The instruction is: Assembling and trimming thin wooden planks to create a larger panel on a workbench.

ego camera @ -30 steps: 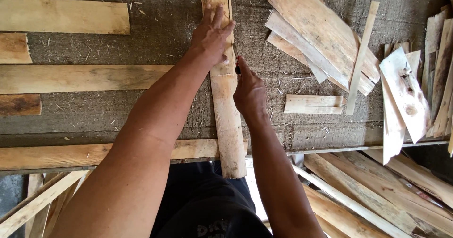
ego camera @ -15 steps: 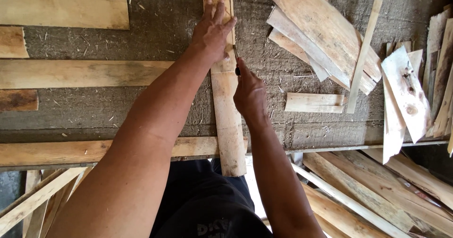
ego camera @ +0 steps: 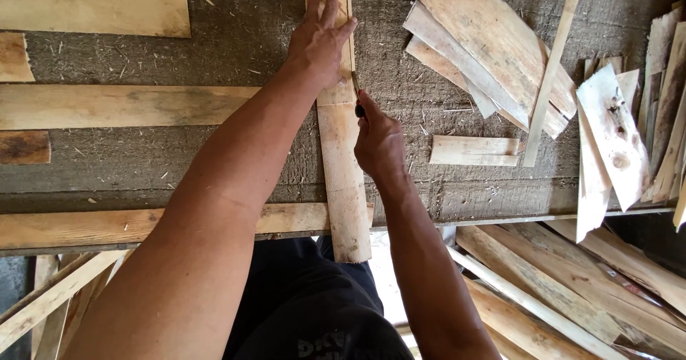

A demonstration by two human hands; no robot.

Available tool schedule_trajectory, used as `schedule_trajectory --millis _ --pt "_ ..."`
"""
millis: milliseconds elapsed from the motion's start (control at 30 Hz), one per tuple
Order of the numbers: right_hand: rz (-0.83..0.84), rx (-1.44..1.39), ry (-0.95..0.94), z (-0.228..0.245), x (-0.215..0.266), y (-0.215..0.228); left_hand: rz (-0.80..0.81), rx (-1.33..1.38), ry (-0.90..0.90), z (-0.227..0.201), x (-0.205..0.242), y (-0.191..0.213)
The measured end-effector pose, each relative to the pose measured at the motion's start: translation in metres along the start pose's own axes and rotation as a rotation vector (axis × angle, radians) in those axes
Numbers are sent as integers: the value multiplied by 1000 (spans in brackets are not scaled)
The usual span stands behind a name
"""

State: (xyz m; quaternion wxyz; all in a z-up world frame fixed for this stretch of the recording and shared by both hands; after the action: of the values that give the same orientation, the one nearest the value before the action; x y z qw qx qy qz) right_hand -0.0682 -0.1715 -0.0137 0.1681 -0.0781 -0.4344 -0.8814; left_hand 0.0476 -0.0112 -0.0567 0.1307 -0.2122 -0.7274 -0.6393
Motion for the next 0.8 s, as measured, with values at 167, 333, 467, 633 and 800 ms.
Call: schedule_trajectory --millis 167,333,467,633,800 --pt "-35 -3 53 -8 8 -7 47 37 4 -1 1 3" --pt "-38 8 50 -6 14 -8 46 24 5 -3 5 12" --pt "-46 11 72 0 19 -4 56 89 21 -2 8 12" --pt "-17 13 34 1 24 -6 -120 139 -18 7 -13 -22" --pt "-46 24 82 -6 30 -11 64 125 37 -1 9 17"
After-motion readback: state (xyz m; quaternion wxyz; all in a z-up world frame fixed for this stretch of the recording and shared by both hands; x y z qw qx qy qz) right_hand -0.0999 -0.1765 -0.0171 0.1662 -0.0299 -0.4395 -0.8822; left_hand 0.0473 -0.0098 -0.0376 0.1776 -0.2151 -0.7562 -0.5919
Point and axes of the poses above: each hand's wrist, its own x-axis away from the middle knuckle, its own y-axis out of the back of the hand, z = x × y, the point moved 5 cm from there along -x, towards the middle knuckle, and after that the axes turned 1 degree about y, right-handed, at the moved point
